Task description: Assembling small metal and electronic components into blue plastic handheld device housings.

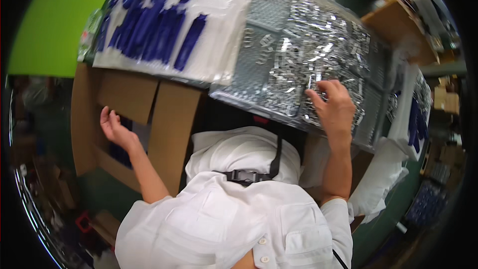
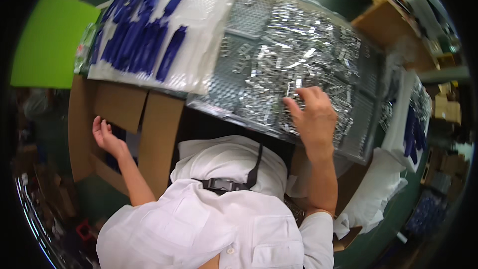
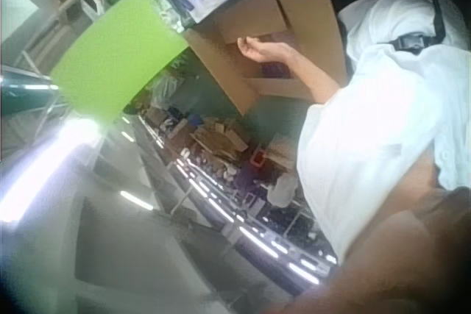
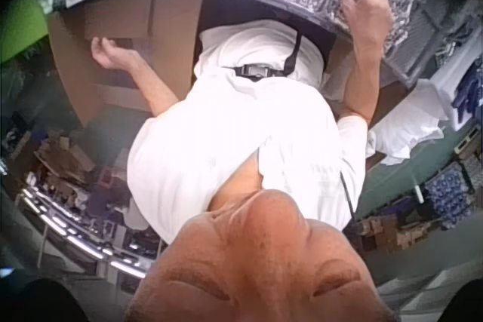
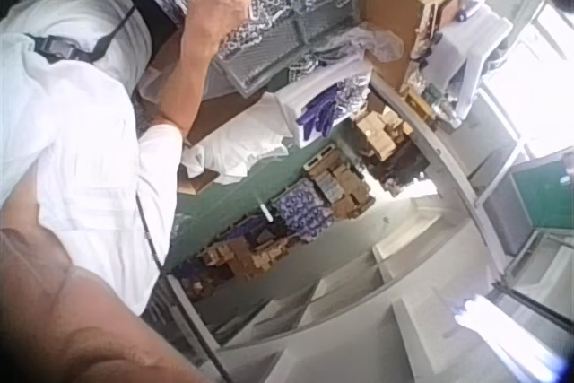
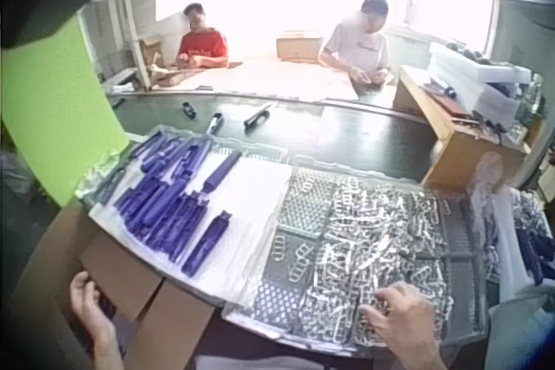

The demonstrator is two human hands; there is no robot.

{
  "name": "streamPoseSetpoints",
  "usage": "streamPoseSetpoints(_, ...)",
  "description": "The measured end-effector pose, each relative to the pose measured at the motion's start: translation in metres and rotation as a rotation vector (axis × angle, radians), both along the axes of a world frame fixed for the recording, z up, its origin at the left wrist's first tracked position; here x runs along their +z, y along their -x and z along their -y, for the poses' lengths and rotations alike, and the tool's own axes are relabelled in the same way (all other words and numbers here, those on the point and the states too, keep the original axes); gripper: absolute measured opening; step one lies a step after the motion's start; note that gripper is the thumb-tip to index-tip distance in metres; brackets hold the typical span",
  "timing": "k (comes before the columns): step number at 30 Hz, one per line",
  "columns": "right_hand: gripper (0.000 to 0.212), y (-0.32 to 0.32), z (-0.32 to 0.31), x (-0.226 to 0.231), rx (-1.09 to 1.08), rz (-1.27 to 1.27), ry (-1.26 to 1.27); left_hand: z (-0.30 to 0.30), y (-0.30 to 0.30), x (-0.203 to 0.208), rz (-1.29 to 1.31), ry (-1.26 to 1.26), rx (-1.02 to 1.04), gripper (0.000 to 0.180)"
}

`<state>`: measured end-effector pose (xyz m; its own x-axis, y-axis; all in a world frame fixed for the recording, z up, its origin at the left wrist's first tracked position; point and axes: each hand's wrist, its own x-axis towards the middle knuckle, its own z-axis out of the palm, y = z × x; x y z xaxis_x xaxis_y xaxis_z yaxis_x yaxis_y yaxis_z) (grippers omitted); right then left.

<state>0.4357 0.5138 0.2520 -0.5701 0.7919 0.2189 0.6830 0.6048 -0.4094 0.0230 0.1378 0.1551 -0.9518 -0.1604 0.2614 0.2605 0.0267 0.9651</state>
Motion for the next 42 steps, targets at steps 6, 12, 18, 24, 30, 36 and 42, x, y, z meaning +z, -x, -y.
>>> streamPoseSetpoints(6,0.024,0.003,-0.004,-0.011,-0.093,0.148,0.1,0.154,0.042,-0.138,0.198,0.302,0.275,0.031)
streamPoseSetpoints(12,0.028,0.008,-0.001,-0.015,-0.132,0.217,0.109,0.113,0.035,-0.128,0.422,1.256,0.134,0.041)
streamPoseSetpoints(18,0.034,-0.002,-0.013,-0.02,-0.029,0.251,-0.122,0.136,0.069,-0.175,0.386,1.498,0.287,0.039)
streamPoseSetpoints(24,0.029,-0.036,-0.011,-0.016,-0.049,-0.023,-0.033,0.145,0.079,-0.194,0.232,1.626,0.182,0.02)
streamPoseSetpoints(30,0.023,-0.041,-0.018,-0.027,-0.161,-0.265,0.209,0.191,0.095,-0.202,0.249,1.694,-0.115,0.068)
streamPoseSetpoints(36,0.02,-0.048,-0.031,-0.022,-0.311,-0.453,0.447,0.184,0.106,-0.186,0.124,1.645,-0.272,0.063)
streamPoseSetpoints(42,0.022,-0.073,-0.038,-0.022,-0.314,-0.546,0.579,0.169,0.105,-0.149,0.337,1.756,-0.266,0.057)
